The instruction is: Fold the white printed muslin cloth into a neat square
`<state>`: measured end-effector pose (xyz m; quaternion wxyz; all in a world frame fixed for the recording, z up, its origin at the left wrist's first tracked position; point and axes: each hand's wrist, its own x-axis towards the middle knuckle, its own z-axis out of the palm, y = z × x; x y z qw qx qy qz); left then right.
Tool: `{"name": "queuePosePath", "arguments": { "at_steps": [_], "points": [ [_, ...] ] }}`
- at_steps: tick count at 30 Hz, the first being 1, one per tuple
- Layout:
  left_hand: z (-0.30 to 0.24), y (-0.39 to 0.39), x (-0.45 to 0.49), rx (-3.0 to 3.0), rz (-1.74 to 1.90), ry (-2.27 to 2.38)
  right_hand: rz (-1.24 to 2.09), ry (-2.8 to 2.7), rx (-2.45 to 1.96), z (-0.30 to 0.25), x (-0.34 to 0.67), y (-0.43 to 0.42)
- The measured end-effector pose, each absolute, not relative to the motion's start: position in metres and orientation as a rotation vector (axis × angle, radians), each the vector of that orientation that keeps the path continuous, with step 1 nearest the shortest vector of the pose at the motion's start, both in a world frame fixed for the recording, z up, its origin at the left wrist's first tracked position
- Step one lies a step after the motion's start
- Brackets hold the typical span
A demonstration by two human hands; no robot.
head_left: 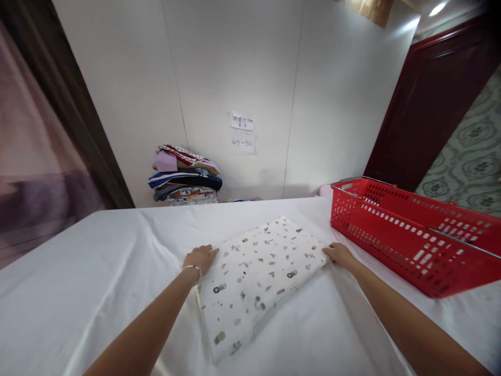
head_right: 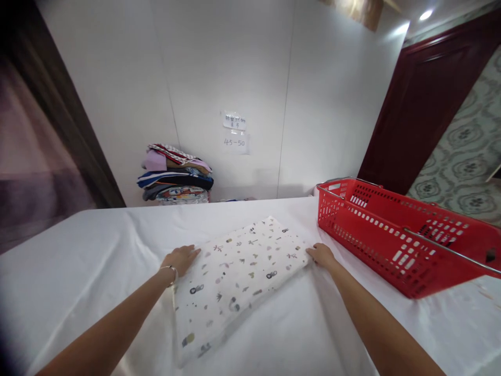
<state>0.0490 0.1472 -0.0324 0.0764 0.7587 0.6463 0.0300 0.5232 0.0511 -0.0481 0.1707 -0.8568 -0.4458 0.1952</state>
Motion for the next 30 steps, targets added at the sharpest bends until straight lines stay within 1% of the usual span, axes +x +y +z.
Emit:
{"name": "queuePosePath", "arguments": {
  "at_steps": [4, 10, 13, 16, 20, 24, 30],
  "points": [
    [-0.031, 0.161, 0.04, 2.24, 0.088, 1.965, 0.625, -1.189, -2.372, -0.048, 0.522, 0.05],
    [-0.035, 0.175, 0.033, 2.174, 0.057, 1.95, 0.612, -1.218, -2.354, -0.044, 0.525, 0.053],
    [-0.035, 0.168, 0.028, 2.153, 0.053, 1.937, 0.52, -1.29, -2.385, -0.036, 0.533, 0.072],
    [-0.036, 0.148, 0.027, 2.146, 0.05, 1.907, 0.342, -1.345, -2.417, -0.028, 0.541, 0.099],
    [-0.039, 0.114, 0.032, 2.133, 0.134, 1.863, 0.177, -1.342, -2.474, -0.036, 0.536, 0.125],
    [-0.039, 0.099, 0.036, 2.077, 0.212, 1.893, 0.103, -1.328, -2.533, -0.048, 0.525, 0.123],
    [-0.036, 0.103, 0.037, 1.938, 0.249, 1.894, -0.007, -1.527, -2.474, -0.037, 0.488, 0.1]
  ]
}}
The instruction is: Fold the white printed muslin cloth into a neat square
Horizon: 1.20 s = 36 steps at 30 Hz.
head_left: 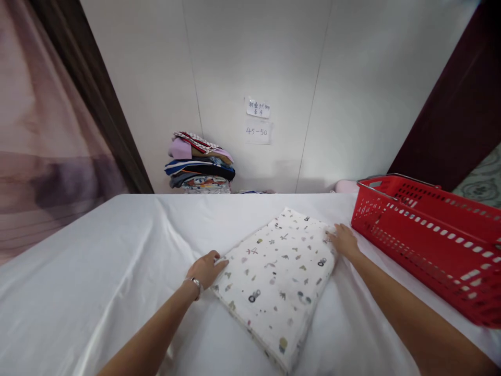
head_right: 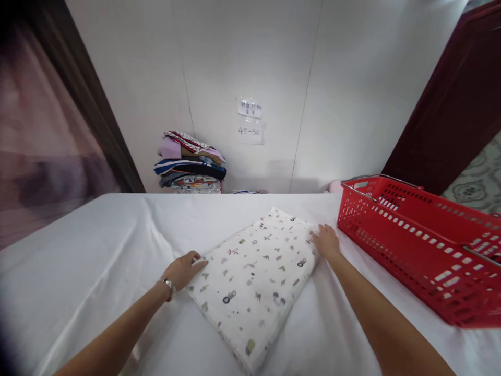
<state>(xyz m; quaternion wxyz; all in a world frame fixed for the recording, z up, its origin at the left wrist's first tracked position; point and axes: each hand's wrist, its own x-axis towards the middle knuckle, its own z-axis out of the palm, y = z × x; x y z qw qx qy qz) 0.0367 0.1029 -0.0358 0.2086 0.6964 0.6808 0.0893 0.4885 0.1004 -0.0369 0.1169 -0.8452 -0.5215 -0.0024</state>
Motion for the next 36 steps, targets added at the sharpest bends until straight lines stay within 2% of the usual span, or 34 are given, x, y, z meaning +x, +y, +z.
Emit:
{"name": "queuePosePath", "arguments": {
  "at_steps": [3, 6, 12, 16, 21, 27, 36],
  "points": [
    [-0.034, 0.105, 0.037, 1.899, 0.216, 1.882, 0.038, -1.894, -2.205, -0.038, 0.437, 0.071],
    [-0.035, 0.105, 0.036, 1.863, 0.221, 1.884, 0.322, -2.308, -1.734, -0.046, 0.383, 0.028],
    [-0.039, 0.107, 0.034, 1.75, 0.253, 1.907, 0.518, -2.371, -1.567, -0.039, 0.339, -0.031],
    [-0.039, 0.109, 0.036, 1.796, 0.273, 1.905, 0.652, -2.525, -1.307, -0.029, 0.324, -0.06],
    [-0.034, 0.109, 0.038, 1.773, 0.231, 1.92, 0.454, -2.68, -1.001, -0.041, 0.307, -0.091],
    [-0.031, 0.112, 0.041, 1.761, 0.235, 1.919, 0.088, -2.596, -1.159, -0.059, 0.295, -0.09],
    [-0.023, 0.051, 0.026, 1.74, 0.273, 1.666, 0.022, -2.545, -1.034, -0.037, 0.335, -0.128]
  ]
}}
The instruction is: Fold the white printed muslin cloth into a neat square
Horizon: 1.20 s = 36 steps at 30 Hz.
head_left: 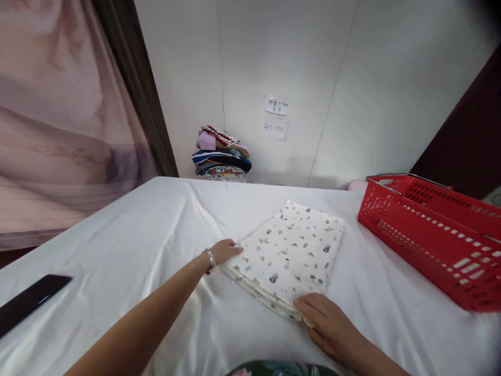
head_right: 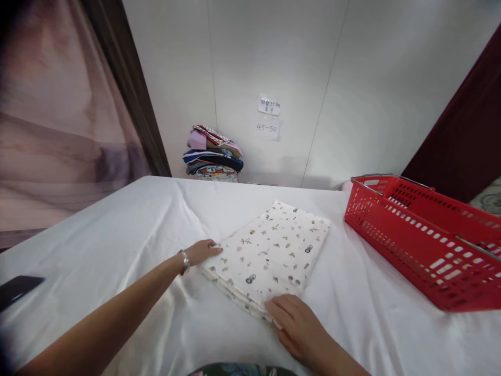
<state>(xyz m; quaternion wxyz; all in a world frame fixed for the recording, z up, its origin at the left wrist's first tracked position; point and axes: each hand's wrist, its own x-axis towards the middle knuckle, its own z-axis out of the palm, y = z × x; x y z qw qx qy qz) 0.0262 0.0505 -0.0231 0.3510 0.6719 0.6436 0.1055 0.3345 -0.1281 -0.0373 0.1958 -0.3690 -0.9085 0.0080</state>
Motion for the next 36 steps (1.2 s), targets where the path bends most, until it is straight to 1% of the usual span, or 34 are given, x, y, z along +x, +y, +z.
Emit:
{"name": "queuePosePath", "arguments": {
  "at_steps": [2, 5, 8, 10, 12, 16, 20, 26, 28, 31, 36],
  "points": [
    [-0.027, 0.032, 0.021, 1.626, 0.256, 1.584, 0.06, -2.591, -0.993, -0.037, 0.343, -0.138],
    [-0.031, 0.016, 0.019, 1.538, 0.29, 1.585, 0.054, -2.634, -0.944, -0.052, 0.351, -0.145],
    [-0.031, 0.012, 0.02, 1.678, 0.304, 1.679, -0.003, -2.61, -0.965, -0.075, 0.356, -0.145],
    [-0.029, 0.011, 0.021, 1.807, 0.287, 1.731, 0.026, -2.574, -0.989, -0.082, 0.358, -0.148],
    [-0.027, 0.009, 0.021, 1.881, 0.283, 1.748, 0.148, -2.515, -1.027, -0.076, 0.359, -0.151],
    [-0.025, 0.002, 0.022, 1.904, 0.304, 1.75, 0.464, -2.383, -1.081, -0.039, 0.358, -0.144],
    [-0.029, -0.006, 0.024, 1.898, 0.379, 1.78, 0.479, -2.274, -1.111, -0.018, 0.346, -0.099],
    [-0.041, -0.018, 0.027, 1.839, 0.56, 1.855, 0.463, -2.083, -1.395, -0.03, 0.306, 0.018],
    [-0.045, -0.022, 0.028, 1.833, 0.615, 1.874, 0.395, -2.141, -1.498, -0.033, 0.296, 0.055],
    [-0.047, -0.025, 0.027, 1.849, 0.642, 1.858, 0.36, -2.232, -1.52, -0.035, 0.287, 0.098],
    [-0.047, -0.024, 0.023, 1.942, 0.642, 1.774, 0.387, -2.493, -1.434, -0.033, 0.286, 0.133]
  ]
}}
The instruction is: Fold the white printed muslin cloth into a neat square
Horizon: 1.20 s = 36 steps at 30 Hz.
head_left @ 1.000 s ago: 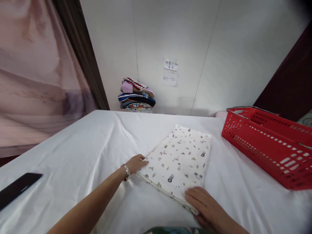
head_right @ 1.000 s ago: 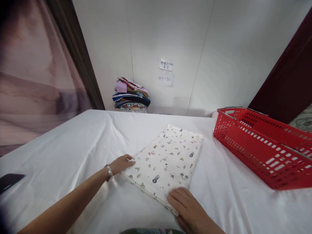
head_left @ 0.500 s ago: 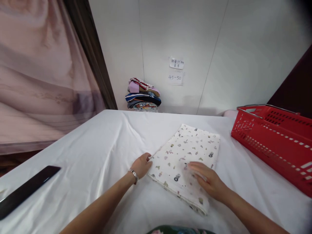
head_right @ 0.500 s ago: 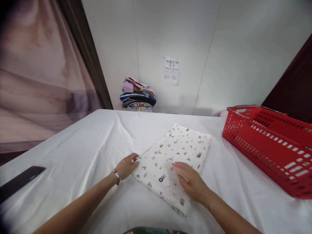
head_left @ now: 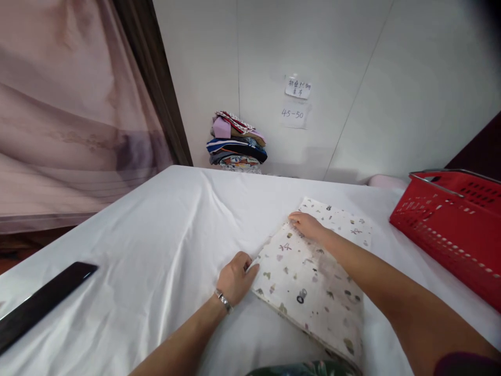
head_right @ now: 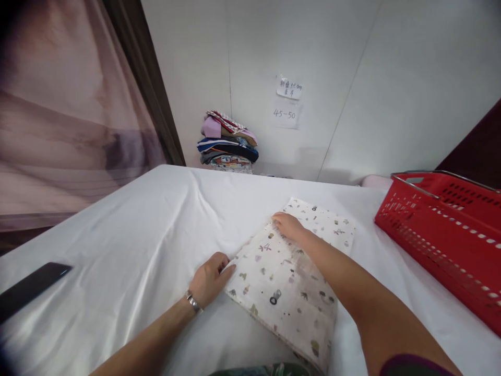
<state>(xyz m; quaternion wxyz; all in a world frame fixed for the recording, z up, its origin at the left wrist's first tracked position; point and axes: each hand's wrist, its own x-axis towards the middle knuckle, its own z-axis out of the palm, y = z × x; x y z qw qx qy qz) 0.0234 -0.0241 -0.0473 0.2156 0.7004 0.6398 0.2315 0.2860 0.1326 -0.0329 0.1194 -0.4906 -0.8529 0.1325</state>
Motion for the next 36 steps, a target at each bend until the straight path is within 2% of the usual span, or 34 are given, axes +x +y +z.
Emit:
{"name": "queuePosePath", "arguments": {
  "at_steps": [13, 23, 36],
  "points": [
    [-0.053, -0.029, 0.021, 2.235, 0.727, 1.564, 0.398, -2.887, -1.335, -0.018, 0.288, 0.158],
    [-0.047, -0.027, 0.023, 2.569, 0.785, 1.366, 0.404, -2.75, -1.288, -0.022, 0.3, 0.141],
    [-0.05, -0.025, 0.023, 2.626, 0.698, 1.308, 0.525, -2.709, -1.252, -0.014, 0.302, 0.142]
  ]
}}
